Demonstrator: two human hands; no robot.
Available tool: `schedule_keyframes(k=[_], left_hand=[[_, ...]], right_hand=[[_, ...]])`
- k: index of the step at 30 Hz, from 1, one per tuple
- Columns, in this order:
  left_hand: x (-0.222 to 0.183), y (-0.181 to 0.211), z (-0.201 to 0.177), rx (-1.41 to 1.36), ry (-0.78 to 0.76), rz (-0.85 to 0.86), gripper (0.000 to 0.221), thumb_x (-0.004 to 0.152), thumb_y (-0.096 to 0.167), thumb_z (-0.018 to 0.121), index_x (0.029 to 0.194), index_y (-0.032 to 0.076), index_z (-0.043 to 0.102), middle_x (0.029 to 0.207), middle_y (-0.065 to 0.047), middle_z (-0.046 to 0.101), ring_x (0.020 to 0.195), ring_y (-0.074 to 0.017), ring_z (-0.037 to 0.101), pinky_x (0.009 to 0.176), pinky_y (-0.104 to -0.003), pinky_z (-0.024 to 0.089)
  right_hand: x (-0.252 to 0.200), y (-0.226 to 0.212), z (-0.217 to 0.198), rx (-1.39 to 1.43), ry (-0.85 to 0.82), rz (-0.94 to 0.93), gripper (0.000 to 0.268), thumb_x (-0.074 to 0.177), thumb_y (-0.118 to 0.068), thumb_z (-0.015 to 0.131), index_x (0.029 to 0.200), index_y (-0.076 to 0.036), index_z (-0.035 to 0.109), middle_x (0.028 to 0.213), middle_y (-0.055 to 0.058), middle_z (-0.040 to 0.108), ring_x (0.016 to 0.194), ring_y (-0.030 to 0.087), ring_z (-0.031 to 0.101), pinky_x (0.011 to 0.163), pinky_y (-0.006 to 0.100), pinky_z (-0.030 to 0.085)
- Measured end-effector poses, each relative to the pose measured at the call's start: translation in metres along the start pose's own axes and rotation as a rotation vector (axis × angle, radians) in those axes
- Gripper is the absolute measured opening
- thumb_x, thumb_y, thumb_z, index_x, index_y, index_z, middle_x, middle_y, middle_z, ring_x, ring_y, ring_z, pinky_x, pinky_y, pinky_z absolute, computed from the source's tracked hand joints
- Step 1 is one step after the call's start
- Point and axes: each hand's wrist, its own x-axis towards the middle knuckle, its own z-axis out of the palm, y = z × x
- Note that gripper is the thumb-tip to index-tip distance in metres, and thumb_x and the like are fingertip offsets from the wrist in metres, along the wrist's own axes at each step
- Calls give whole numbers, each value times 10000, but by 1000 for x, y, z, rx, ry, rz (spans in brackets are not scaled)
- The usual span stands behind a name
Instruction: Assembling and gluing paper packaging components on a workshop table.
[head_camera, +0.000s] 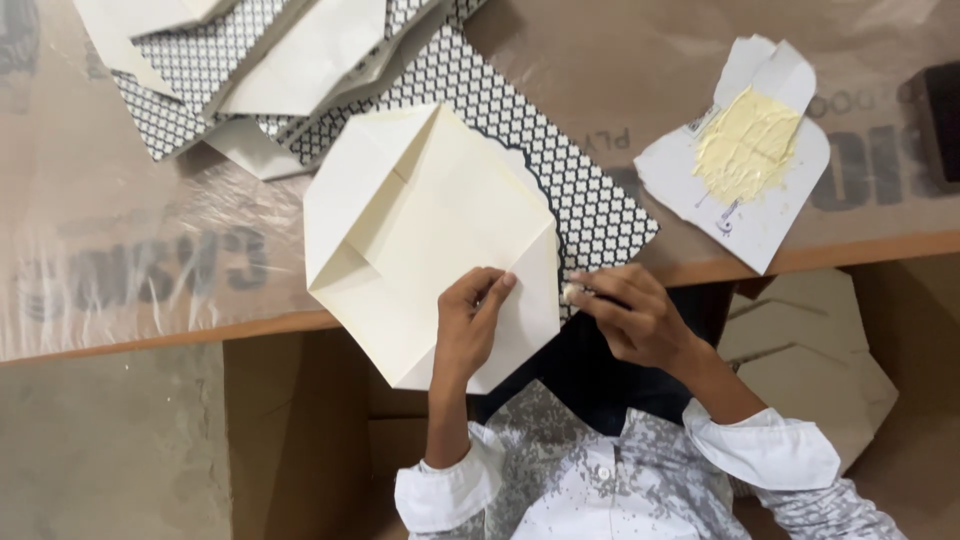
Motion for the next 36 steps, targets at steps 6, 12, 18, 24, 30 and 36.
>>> schedule_keyframes(k=[6, 12, 18, 24, 30, 36], left_hand=[[-2, -1, 3, -36, -11, 55, 256, 975, 225, 696, 917, -22, 723, 700, 11, 573, 661, -65, 466, 592, -248, 410], [0, -4, 3, 14, -2, -21, 235, 950, 226, 709, 924, -5, 745, 682, -2, 561, 646, -82, 450, 577, -266, 392], [8, -28, 3, -12, 7, 62, 240, 952, 234, 713, 935, -6, 727, 717, -6, 603, 684, -82, 494, 615, -265, 431], [31, -22, 27, -121, 152, 134, 250, 968, 242, 697, 953, -6, 720, 760, 0, 651, 708, -81, 533, 640, -254, 450], [47, 32, 51, -341, 113, 113, 304, 1038, 291, 642, 1015, -1, 724, 789, -5, 622, 736, -96, 505, 642, -259, 431], [60, 78, 70, -725, -26, 199, 349, 1034, 287, 653, 1189, -24, 690, 1038, -61, 695, 954, -129, 614, 840, -279, 519]], right_hand=[[46, 14, -2, -111, 22, 130, 555, 808, 69, 634, 1336, -102, 658, 1355, 94, 639, 1194, 294, 598, 1031, 442, 468], [22, 16, 14, -120, -13, 64, 598, 765, 80, 617, 1318, -136, 689, 1260, 63, 657, 1217, 283, 587, 1040, 438, 472], [-17, -19, 5, 27, -87, 12, 519, 788, 44, 636, 1276, -122, 691, 1302, 96, 667, 1206, 295, 608, 1031, 439, 485], [-65, -21, 21, 357, 241, 444, 505, 985, 2, 630, 1461, -102, 498, 1409, 154, 630, 1292, 278, 638, 1102, 394, 515], [-18, -40, 28, 677, 374, 618, 1099, 925, -73, 733, 1633, -104, -107, 1609, 222, 343, 1451, 316, 449, 1158, 431, 447], [12, -30, 5, 431, 488, 703, 1082, 960, -28, 770, 1683, -115, -31, 1718, 212, 184, 1507, 304, 393, 1216, 433, 417]])
